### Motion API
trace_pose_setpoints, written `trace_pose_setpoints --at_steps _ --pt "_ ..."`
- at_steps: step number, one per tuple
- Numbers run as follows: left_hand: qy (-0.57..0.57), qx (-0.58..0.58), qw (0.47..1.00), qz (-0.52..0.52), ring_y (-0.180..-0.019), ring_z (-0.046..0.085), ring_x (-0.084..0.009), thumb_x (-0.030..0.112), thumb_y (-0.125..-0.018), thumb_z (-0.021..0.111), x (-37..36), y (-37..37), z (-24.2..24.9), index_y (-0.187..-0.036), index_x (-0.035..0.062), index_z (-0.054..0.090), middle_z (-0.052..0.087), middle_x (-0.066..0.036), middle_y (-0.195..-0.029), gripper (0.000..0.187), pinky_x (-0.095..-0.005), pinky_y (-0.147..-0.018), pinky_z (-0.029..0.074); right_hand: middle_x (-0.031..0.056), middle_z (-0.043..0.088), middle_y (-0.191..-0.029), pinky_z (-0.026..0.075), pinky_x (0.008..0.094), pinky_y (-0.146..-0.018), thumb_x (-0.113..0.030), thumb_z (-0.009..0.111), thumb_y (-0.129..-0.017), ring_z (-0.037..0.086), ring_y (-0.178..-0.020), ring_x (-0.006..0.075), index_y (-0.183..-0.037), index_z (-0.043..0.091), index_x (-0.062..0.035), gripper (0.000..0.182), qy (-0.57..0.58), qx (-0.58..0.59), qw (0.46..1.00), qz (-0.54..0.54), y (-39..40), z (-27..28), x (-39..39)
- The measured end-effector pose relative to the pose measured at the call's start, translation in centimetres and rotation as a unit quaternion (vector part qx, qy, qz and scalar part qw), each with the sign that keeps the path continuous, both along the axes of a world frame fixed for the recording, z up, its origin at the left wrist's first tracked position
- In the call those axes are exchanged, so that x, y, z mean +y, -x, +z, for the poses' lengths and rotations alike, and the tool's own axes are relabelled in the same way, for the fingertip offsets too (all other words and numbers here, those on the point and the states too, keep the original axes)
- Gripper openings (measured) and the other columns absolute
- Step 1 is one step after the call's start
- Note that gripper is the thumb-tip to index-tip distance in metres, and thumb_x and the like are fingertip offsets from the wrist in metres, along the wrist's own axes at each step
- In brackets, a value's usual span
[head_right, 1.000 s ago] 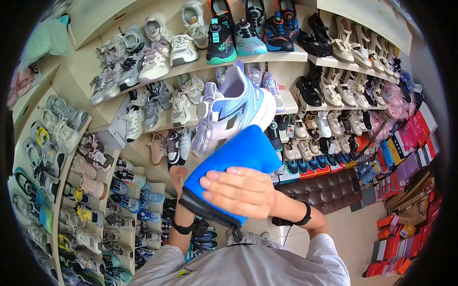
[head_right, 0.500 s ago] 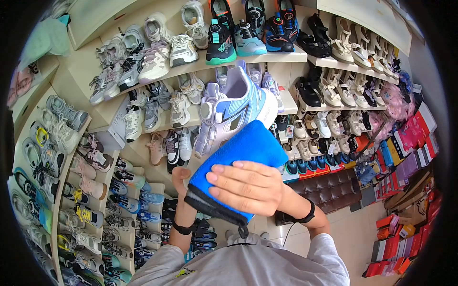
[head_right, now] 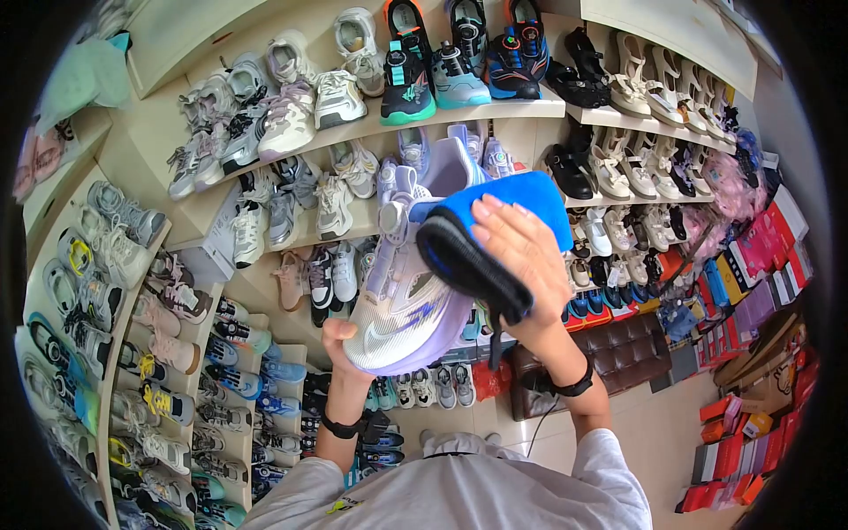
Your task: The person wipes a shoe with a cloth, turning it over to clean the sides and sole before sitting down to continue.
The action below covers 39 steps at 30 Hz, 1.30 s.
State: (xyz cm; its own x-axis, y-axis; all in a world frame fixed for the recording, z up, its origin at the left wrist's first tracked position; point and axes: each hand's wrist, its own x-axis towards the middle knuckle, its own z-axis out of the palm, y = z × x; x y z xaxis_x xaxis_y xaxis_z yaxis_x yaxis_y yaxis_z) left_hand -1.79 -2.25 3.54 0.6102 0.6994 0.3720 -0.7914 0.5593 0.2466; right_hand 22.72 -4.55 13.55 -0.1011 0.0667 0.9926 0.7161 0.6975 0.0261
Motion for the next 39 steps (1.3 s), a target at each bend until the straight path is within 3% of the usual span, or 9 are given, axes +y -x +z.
trace_pose_setpoints --at_steps 4,8,11,14,18,23,27,34,39 --pt "-0.006 0.008 1.000 -0.010 -0.119 0.061 -0.0394 0.026 -0.068 0.054 0.2 0.3 -0.6 -0.145 -0.0100 0.040 0.057 -0.029 -0.136 0.086 -0.0440 -0.109 0.047 0.0223 0.071 -0.116 0.050 0.0456 -0.101 -0.022 0.075 -0.089 0.068 -0.113 0.0380 -0.116 0.067 0.0078 0.041 -0.001 0.044 0.999 0.012 -0.7 0.7 0.7" --pt "-0.004 0.000 1.000 -0.013 -0.119 0.062 -0.0393 0.026 -0.068 0.053 -0.3 -0.1 0.0 -0.144 -0.0100 0.042 0.058 -0.028 -0.135 0.084 -0.0435 -0.108 0.048 0.0212 0.069 -0.122 0.049 0.0435 -0.103 -0.004 0.076 -0.082 0.066 -0.116 0.0368 -0.118 0.068 0.0067 0.038 0.046 0.104 0.993 -0.016 -1.4 0.7 1.2" --pt "-0.003 -0.001 1.000 -0.015 -0.118 0.062 -0.0396 0.026 -0.068 0.053 -0.3 -0.3 0.0 -0.143 -0.0098 0.044 0.058 -0.028 -0.135 0.083 -0.0439 -0.108 0.047 0.0208 0.069 -0.123 0.048 0.0440 -0.104 -0.004 0.076 -0.081 0.065 -0.117 0.0378 -0.119 0.068 0.0061 0.040 0.044 0.118 0.992 -0.019 -1.3 0.8 1.4" --pt "0.014 -0.016 0.999 -0.035 -0.119 0.061 -0.0397 0.026 -0.068 0.054 -0.2 -0.3 0.1 -0.143 -0.0095 0.044 0.058 -0.028 -0.136 0.083 -0.0443 -0.109 0.047 0.0214 0.069 -0.124 0.047 0.0448 -0.105 -0.005 0.076 -0.081 0.064 -0.119 0.0384 -0.119 0.067 0.0066 0.041 0.036 0.079 0.995 -0.042 -1.2 0.5 0.8" --pt "0.012 0.003 1.000 -0.023 -0.120 0.061 -0.0399 0.027 -0.068 0.054 0.3 0.1 -0.3 -0.143 -0.0092 0.044 0.057 -0.028 -0.137 0.084 -0.0443 -0.109 0.047 0.0225 0.070 -0.120 0.048 0.0471 -0.103 -0.030 0.073 -0.090 0.066 -0.116 0.0389 -0.114 0.068 0.0069 0.045 0.004 0.032 0.999 -0.002 -0.6 -0.4 0.9" --pt "0.017 0.003 1.000 0.010 -0.124 0.058 -0.0402 0.030 -0.069 0.053 0.4 -0.3 0.6 -0.144 -0.0088 0.042 0.055 -0.027 -0.140 0.085 -0.0462 -0.112 0.044 0.0183 0.072 -0.117 0.050 0.0443 -0.099 -0.014 0.072 -0.082 0.069 -0.113 0.0338 -0.110 0.073 0.0017 0.032 0.015 -0.048 0.999 0.014 1.1 -0.1 -0.3" --pt "0.014 0.035 0.998 0.043 -0.124 0.058 -0.0390 0.034 -0.070 0.053 0.9 -0.3 0.6 -0.145 -0.0086 0.040 0.053 -0.026 -0.142 0.087 -0.0465 -0.112 0.043 0.0143 0.072 -0.119 0.052 0.0403 -0.099 -0.006 0.062 -0.087 0.068 -0.116 0.0285 -0.109 0.074 -0.0025 0.025 0.028 -0.125 0.991 0.051 1.9 -0.1 -1.4" --pt "-0.011 0.000 1.000 -0.024 -0.120 0.061 -0.0365 0.027 -0.075 0.053 1.0 0.2 0.1 -0.143 -0.0088 0.041 0.057 -0.027 -0.136 0.077 -0.0451 -0.108 0.046 0.0110 0.072 -0.121 0.051 0.0352 -0.100 -0.011 0.061 -0.090 0.068 -0.114 0.0241 -0.112 0.071 -0.0063 0.026 -0.027 -0.237 0.965 0.113 2.8 -0.3 -2.5" --pt "-0.009 0.029 0.999 0.009 -0.120 0.061 -0.0361 0.027 -0.075 0.053 0.9 0.2 -0.2 -0.143 -0.0101 0.040 0.057 -0.027 -0.136 0.079 -0.0451 -0.109 0.046 0.0110 0.072 -0.121 0.051 0.0349 -0.100 -0.012 0.061 -0.090 0.069 -0.113 0.0237 -0.113 0.070 -0.0063 0.026 -0.021 -0.244 0.963 0.110 2.4 -0.1 -2.6"
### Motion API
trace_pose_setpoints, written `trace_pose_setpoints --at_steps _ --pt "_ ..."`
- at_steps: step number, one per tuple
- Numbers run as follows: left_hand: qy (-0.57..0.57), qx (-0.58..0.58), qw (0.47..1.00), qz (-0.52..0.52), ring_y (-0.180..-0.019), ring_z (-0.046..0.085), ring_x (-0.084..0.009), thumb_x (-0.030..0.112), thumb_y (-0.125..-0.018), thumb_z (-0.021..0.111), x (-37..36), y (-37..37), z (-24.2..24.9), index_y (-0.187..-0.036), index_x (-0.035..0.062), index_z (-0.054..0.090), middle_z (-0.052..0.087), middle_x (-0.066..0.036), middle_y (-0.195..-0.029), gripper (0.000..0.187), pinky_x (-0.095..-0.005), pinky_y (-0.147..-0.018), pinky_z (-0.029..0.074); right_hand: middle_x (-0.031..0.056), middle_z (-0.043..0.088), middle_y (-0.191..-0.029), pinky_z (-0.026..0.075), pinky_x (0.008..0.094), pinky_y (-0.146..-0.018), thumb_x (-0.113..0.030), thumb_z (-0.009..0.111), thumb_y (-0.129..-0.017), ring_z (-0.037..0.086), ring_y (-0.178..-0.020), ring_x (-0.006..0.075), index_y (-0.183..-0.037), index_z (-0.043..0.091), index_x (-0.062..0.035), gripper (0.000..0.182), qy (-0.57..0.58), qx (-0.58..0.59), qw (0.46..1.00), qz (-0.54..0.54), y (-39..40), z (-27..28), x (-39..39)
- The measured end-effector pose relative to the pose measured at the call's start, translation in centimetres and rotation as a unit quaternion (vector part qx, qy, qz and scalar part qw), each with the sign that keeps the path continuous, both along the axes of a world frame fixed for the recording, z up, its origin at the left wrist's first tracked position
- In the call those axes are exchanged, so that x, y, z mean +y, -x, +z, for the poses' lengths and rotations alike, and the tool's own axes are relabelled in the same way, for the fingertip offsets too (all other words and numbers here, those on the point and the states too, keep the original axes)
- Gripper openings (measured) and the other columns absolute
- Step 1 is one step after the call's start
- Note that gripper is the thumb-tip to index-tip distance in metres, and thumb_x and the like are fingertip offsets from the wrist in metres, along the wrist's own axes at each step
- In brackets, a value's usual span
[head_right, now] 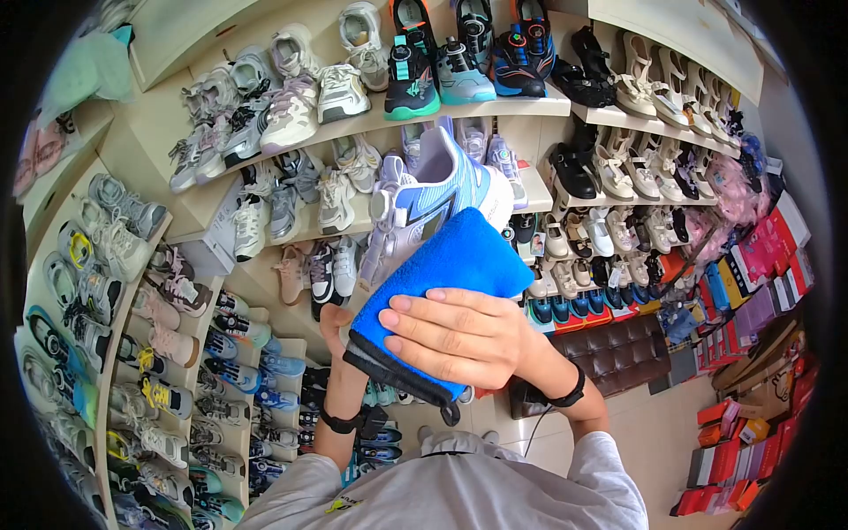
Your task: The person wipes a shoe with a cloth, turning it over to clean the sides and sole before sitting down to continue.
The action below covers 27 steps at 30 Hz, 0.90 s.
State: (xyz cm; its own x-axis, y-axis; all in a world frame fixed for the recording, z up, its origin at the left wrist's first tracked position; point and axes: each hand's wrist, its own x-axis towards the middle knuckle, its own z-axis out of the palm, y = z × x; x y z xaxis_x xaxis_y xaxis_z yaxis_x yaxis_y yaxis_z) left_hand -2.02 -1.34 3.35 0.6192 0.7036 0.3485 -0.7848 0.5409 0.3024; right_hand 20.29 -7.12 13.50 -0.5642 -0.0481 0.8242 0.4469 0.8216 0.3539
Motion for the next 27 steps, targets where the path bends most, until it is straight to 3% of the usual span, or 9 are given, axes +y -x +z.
trace_pose_setpoints --at_steps 6,10,18,22,27 --pt "0.016 0.060 0.998 0.020 -0.126 0.057 -0.0369 0.028 -0.071 0.054 -0.1 -0.3 0.4 -0.145 -0.0099 0.038 0.055 -0.026 -0.139 0.085 -0.0446 -0.113 0.042 0.0112 0.072 -0.120 0.052 0.0367 -0.099 -0.011 0.064 -0.088 0.069 -0.113 0.0244 -0.112 0.071 -0.0061 0.026 0.000 0.027 0.999 -0.035 -0.9 0.4 1.0" --pt "0.030 -0.026 0.999 -0.013 -0.124 0.058 -0.0393 0.027 -0.068 0.053 -0.2 -0.5 0.1 -0.145 -0.0095 0.040 0.054 -0.027 -0.140 0.085 -0.0473 -0.113 0.043 0.0112 0.073 -0.117 0.052 0.0378 -0.098 -0.009 0.065 -0.086 0.070 -0.111 0.0254 -0.109 0.073 -0.0058 0.024 -0.005 0.062 0.995 -0.072 -1.6 0.6 1.9" --pt "0.007 -0.036 0.999 -0.037 -0.125 0.057 -0.0405 0.023 -0.068 0.056 -0.3 -0.5 0.3 -0.147 -0.0077 0.039 0.053 -0.028 -0.141 0.086 -0.0465 -0.112 0.044 0.0181 0.074 -0.113 0.051 0.0437 -0.098 -0.012 0.068 -0.085 0.070 -0.111 0.0330 -0.108 0.073 0.0007 0.027 -0.011 0.179 0.977 -0.115 -2.7 1.2 2.9" --pt "-0.003 -0.047 0.998 -0.050 -0.126 0.057 -0.0405 0.022 -0.068 0.057 -0.2 -0.3 0.1 -0.147 -0.0073 0.039 0.052 -0.028 -0.142 0.086 -0.0464 -0.112 0.044 0.0220 0.070 -0.119 0.048 0.0466 -0.102 -0.017 0.074 -0.084 0.066 -0.116 0.0379 -0.116 0.068 0.0050 0.040 0.031 0.236 0.961 -0.140 -3.7 1.5 3.4" --pt "0.015 -0.037 0.998 -0.047 -0.127 0.056 -0.0400 0.021 -0.068 0.056 0.1 -0.1 -0.6 -0.146 -0.0068 0.040 0.053 -0.028 -0.142 0.085 -0.0462 -0.113 0.043 0.0210 0.069 -0.123 0.047 0.0460 -0.104 -0.008 0.077 -0.080 0.064 -0.119 0.0384 -0.119 0.067 0.0056 0.043 0.074 0.290 0.944 -0.140 -4.1 1.4 4.3"
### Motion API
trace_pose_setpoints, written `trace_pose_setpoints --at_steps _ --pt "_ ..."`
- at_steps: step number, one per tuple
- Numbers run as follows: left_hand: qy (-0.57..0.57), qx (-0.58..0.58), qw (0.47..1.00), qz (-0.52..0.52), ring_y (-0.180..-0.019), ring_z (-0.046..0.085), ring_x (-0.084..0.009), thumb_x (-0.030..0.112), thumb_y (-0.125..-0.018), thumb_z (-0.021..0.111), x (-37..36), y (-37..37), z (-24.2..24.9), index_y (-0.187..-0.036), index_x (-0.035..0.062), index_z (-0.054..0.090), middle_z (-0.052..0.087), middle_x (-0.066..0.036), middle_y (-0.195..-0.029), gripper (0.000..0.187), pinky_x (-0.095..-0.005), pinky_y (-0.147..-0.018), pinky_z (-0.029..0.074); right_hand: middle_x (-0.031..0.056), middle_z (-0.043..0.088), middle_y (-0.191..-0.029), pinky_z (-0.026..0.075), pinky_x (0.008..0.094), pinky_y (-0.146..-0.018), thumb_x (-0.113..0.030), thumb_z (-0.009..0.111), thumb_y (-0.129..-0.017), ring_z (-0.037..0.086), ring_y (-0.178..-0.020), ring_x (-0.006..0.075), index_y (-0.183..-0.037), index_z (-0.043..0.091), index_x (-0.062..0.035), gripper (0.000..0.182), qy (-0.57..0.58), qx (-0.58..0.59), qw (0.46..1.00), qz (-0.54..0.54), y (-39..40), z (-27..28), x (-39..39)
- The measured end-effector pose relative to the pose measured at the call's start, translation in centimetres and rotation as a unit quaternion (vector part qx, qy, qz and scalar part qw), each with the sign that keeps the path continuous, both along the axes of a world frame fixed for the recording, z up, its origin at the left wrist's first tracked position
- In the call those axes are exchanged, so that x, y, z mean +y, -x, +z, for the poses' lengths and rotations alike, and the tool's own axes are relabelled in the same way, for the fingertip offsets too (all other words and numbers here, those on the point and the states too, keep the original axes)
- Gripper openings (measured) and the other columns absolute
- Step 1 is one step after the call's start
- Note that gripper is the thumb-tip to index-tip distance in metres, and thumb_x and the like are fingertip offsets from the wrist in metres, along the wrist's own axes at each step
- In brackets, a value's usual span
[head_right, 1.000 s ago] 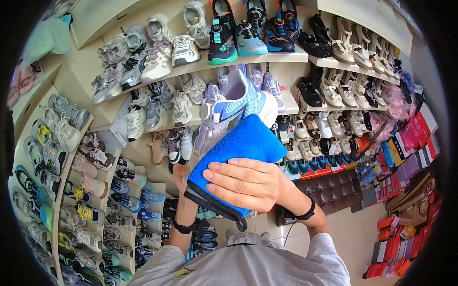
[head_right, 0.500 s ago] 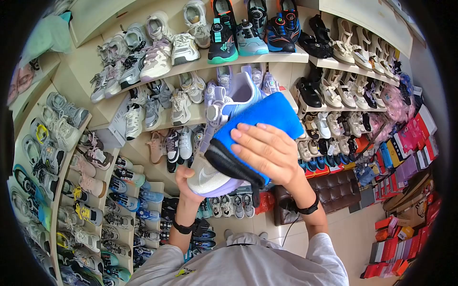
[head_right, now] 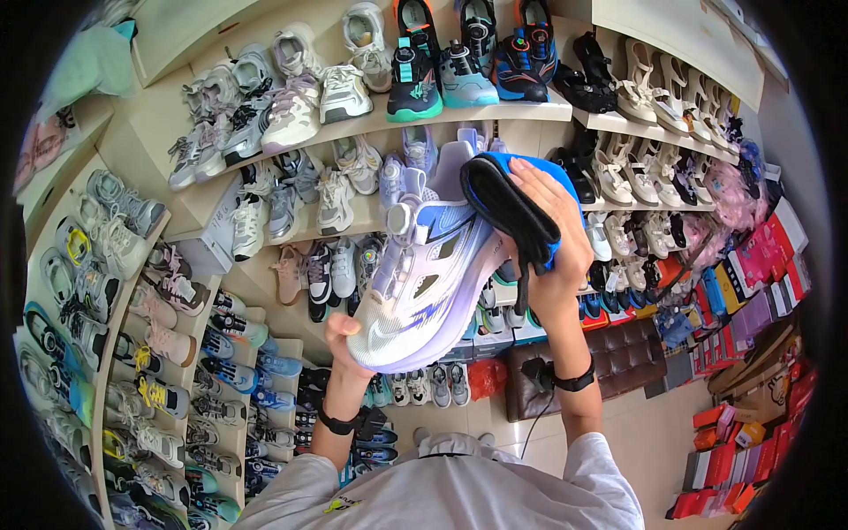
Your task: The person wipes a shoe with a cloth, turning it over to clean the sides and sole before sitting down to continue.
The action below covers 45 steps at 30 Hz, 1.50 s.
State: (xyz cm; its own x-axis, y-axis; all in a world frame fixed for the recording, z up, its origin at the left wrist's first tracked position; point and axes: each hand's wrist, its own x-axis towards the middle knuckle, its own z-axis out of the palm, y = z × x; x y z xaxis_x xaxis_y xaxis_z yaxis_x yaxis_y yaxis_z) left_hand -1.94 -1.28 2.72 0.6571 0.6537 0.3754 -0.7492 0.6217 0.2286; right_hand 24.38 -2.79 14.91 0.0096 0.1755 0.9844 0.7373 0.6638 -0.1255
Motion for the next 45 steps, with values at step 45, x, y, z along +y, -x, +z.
trace_pose_setpoints --at_steps 45 --pt "0.022 0.215 0.974 0.074 -0.104 0.069 -0.0301 0.026 -0.079 0.050 -0.1 0.2 0.3 -0.137 -0.0081 0.048 0.066 -0.021 -0.122 0.067 -0.0404 -0.095 0.055 0.0138 0.068 -0.126 0.049 0.0356 -0.102 -0.013 0.056 -0.091 0.067 -0.114 0.0238 -0.118 0.067 -0.0024 0.031 -0.026 -0.351 0.920 0.171 5.5 -1.0 -4.8"
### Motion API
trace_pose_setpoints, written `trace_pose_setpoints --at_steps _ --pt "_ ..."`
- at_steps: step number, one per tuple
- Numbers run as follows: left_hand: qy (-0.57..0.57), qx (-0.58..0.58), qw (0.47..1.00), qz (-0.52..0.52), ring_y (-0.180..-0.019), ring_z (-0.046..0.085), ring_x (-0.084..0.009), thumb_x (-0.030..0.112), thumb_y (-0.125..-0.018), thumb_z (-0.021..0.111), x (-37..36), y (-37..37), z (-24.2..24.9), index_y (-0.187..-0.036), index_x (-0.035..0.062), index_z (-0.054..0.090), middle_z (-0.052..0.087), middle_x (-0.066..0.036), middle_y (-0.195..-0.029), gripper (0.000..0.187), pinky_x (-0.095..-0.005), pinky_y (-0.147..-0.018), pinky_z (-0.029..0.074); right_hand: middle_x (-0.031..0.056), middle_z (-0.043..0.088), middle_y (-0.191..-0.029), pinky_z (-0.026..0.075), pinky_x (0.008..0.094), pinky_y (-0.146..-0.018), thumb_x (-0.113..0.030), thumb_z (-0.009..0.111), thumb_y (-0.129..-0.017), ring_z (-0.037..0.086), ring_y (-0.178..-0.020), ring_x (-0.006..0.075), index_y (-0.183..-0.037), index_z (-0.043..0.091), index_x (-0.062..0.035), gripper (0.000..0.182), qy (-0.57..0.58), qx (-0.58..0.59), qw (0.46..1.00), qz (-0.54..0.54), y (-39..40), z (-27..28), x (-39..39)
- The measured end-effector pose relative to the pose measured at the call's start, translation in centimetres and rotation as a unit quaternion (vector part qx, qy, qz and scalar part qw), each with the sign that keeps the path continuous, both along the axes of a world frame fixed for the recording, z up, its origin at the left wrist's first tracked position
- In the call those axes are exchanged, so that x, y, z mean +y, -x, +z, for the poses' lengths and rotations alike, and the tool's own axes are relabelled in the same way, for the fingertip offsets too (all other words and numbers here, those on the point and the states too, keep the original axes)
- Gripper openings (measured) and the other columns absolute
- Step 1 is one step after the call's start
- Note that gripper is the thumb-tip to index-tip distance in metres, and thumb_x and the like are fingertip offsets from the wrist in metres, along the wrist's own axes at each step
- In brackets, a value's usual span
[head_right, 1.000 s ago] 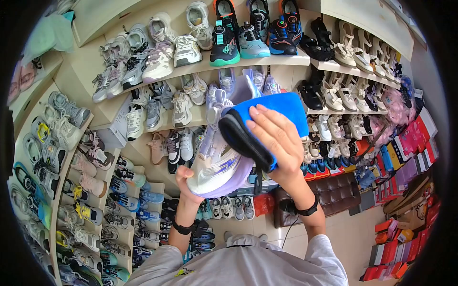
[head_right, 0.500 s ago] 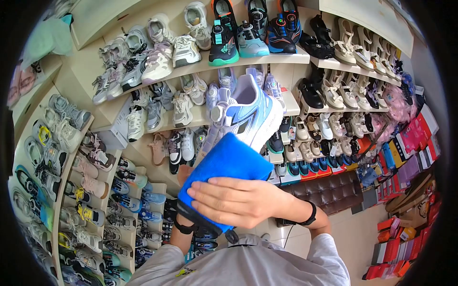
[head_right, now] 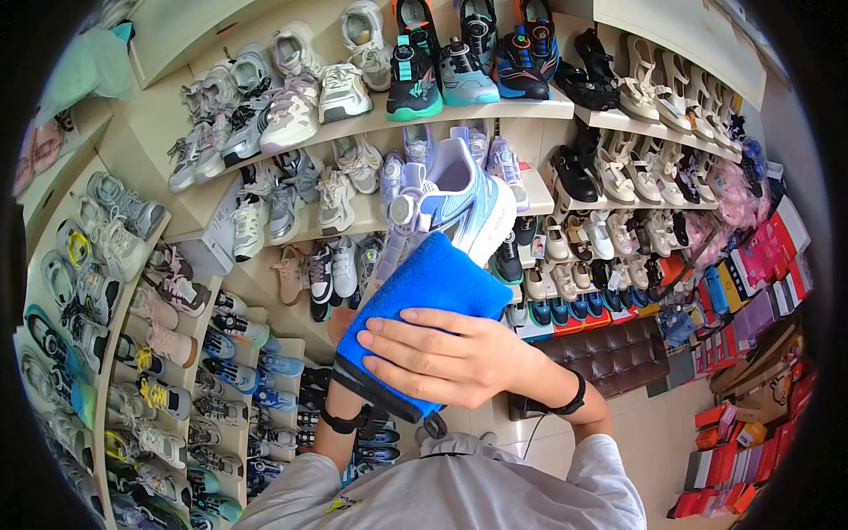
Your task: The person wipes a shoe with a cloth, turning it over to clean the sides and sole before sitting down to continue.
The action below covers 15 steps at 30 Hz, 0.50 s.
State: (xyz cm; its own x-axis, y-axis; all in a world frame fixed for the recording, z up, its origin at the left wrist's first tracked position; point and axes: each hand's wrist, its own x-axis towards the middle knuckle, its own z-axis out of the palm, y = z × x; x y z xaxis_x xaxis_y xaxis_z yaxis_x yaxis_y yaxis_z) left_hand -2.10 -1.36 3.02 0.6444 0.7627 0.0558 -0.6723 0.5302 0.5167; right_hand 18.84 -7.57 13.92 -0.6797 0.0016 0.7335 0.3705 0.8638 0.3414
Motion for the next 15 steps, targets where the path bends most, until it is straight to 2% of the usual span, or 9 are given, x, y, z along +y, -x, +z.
trace_pose_setpoints --at_steps 3,5,6,9,10,13,15 --pt "-0.009 -0.042 0.999 0.016 -0.104 0.069 -0.0303 0.025 -0.079 0.051 0.2 -0.1 -0.1 -0.137 -0.0080 0.048 0.066 -0.021 -0.122 0.067 -0.0405 -0.095 0.055 0.0134 0.068 -0.126 0.049 0.0363 -0.101 -0.013 0.056 -0.091 0.067 -0.115 0.0250 -0.119 0.067 -0.0030 0.032 -0.005 0.003 1.000 -0.023 -0.6 0.3 0.2" --pt "-0.014 -0.112 0.994 -0.004 -0.104 0.069 -0.0304 0.025 -0.079 0.051 0.4 -0.2 -0.4 -0.137 -0.0080 0.048 0.066 -0.021 -0.122 0.067 -0.0406 -0.095 0.055 0.0133 0.068 -0.127 0.049 0.0366 -0.101 -0.014 0.056 -0.091 0.066 -0.116 0.0254 -0.119 0.067 -0.0032 0.032 -0.007 0.008 0.999 -0.042 -0.9 0.5 0.4" --pt "-0.015 -0.161 0.986 -0.035 -0.111 0.066 -0.0308 0.022 -0.078 0.053 0.5 -0.1 -0.6 -0.140 -0.0080 0.045 0.063 -0.022 -0.129 0.070 -0.0405 -0.101 0.052 0.0134 0.068 -0.126 0.049 0.0373 -0.101 -0.014 0.057 -0.091 0.066 -0.117 0.0257 -0.119 0.067 -0.0031 0.032 -0.015 0.015 0.998 -0.053 -1.0 0.5 0.6" --pt "-0.070 -0.125 0.990 0.008 -0.120 0.062 -0.0310 0.023 -0.078 0.054 0.1 -0.7 0.4 -0.144 -0.0077 0.041 0.059 -0.022 -0.135 0.074 -0.0408 -0.107 0.047 0.0126 0.069 -0.125 0.049 0.0377 -0.101 -0.013 0.059 -0.090 0.066 -0.117 0.0250 -0.119 0.067 -0.0038 0.031 -0.034 0.034 0.996 -0.074 -1.7 0.6 1.4" --pt "-0.097 -0.045 0.994 0.037 -0.125 0.059 -0.0345 0.043 -0.078 0.053 0.6 -0.4 -0.6 -0.145 -0.0078 0.042 0.054 -0.023 -0.142 0.084 -0.0434 -0.110 0.046 0.0113 0.069 -0.125 0.049 0.0380 -0.101 -0.012 0.061 -0.090 0.066 -0.116 0.0240 -0.119 0.067 -0.0049 0.030 -0.035 0.049 0.995 -0.081 -1.9 0.6 1.8" --pt "-0.066 -0.130 0.989 -0.011 -0.127 0.057 -0.0326 0.024 -0.076 0.055 0.8 -0.5 0.0 -0.147 -0.0076 0.037 0.055 -0.023 -0.140 0.080 -0.0423 -0.113 0.042 0.0103 0.071 -0.122 0.049 0.0382 -0.102 -0.011 0.064 -0.088 0.068 -0.114 0.0238 -0.115 0.070 -0.0064 0.028 -0.034 0.080 0.991 -0.103 -2.5 0.6 2.8" --pt "-0.068 -0.087 0.994 0.017 -0.128 0.056 -0.0351 0.027 -0.073 0.056 0.6 -0.5 0.4 -0.146 -0.0084 0.038 0.054 -0.024 -0.142 0.083 -0.0439 -0.114 0.042 0.0110 0.072 -0.120 0.049 0.0394 -0.101 -0.010 0.064 -0.086 0.068 -0.114 0.0253 -0.112 0.072 -0.0059 0.028 -0.021 0.119 0.987 -0.110 -2.9 0.5 3.3"
